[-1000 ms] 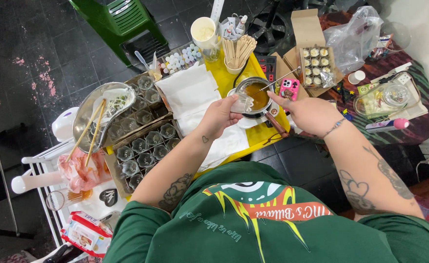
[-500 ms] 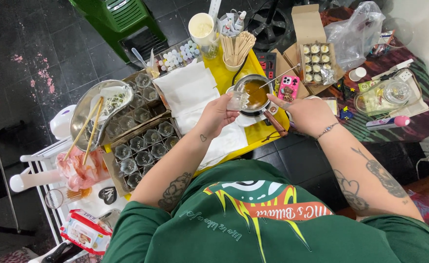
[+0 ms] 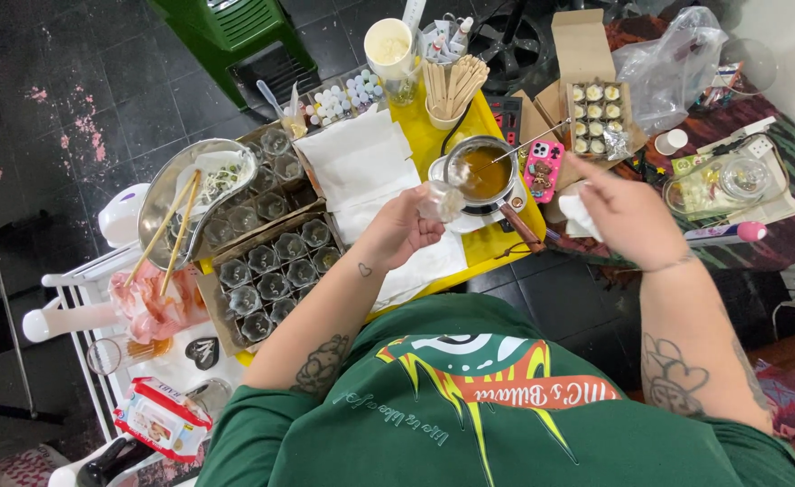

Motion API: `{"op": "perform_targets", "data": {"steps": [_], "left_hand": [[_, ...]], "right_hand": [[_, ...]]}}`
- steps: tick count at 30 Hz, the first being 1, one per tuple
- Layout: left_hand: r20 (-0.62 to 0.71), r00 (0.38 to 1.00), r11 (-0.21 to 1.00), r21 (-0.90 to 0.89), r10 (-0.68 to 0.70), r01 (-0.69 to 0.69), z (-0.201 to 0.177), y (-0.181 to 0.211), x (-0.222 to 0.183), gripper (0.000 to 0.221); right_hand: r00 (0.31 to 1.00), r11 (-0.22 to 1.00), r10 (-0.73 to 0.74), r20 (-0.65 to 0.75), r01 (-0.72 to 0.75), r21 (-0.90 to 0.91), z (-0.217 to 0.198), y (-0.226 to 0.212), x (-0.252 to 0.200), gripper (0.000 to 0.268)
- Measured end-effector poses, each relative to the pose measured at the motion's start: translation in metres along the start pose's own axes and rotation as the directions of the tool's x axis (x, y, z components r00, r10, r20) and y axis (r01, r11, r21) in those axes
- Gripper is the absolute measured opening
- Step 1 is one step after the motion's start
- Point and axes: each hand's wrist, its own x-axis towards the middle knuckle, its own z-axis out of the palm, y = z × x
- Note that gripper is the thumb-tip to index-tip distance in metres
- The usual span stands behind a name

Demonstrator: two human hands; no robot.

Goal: Cleaning the inside of small glass jars with tissues to prepare them for candle making.

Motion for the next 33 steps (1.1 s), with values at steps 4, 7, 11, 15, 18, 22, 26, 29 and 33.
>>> {"op": "perform_targets", "data": {"steps": [4, 7, 11, 15, 18, 22, 26, 29, 33], "left_hand": [[0.129, 0.992, 0.998, -0.064, -0.010, 0.018, -0.008, -0.001, -0.026, 0.043], [0.223, 0.975, 0.988, -0.155, 0.010, 0.025, -0.007, 0.001, -0.050, 0.047], [0.240, 0.969, 0.977, -0.212, 0.061, -0.009, -0.006, 0.006, -0.077, 0.053], [0.271, 0.948, 0.977, -0.173, 0.166, -0.122, -0.015, 0.005, -0.096, 0.056], [0.200, 0.951, 0.971, -0.087, 0.238, -0.224, -0.012, 0.010, -0.109, 0.049], [0.102, 0.933, 0.924, 0.140, 0.344, -0.356, -0.024, 0.000, -0.122, 0.043], [0.053, 0.791, 0.593, 0.632, 0.609, -0.499, 0.001, 0.008, -0.152, 0.051], [0.128, 0.639, 0.204, 0.885, 0.759, -0.419, 0.016, 0.012, -0.167, 0.053], [0.258, 0.470, -0.120, 0.945, 0.844, -0.304, 0.011, 0.002, -0.169, 0.054]], "right_hand": [[0.978, 0.508, -0.159, -0.133, 0.197, 0.839, 0.028, 0.027, 0.003, 0.057], [0.840, 0.507, -0.524, -0.140, 0.439, 0.742, 0.042, 0.002, -0.001, 0.103], [0.815, 0.459, -0.576, -0.059, 0.383, 0.801, 0.070, -0.044, -0.002, 0.070], [0.916, 0.199, -0.376, 0.137, -0.065, 0.978, 0.106, -0.065, 0.010, 0.033], [0.931, 0.205, -0.348, 0.112, -0.041, 0.978, 0.105, -0.097, 0.001, 0.034], [0.907, 0.165, -0.412, 0.086, -0.019, 0.986, 0.117, -0.115, -0.003, 0.036], [0.891, 0.121, -0.437, 0.121, -0.075, 0.990, 0.124, -0.131, -0.016, 0.037], [0.896, 0.167, -0.410, 0.169, -0.109, 0.980, 0.129, -0.137, -0.022, 0.036], [0.890, 0.245, -0.417, 0.186, -0.087, 0.966, 0.161, -0.122, -0.018, 0.035]]}}
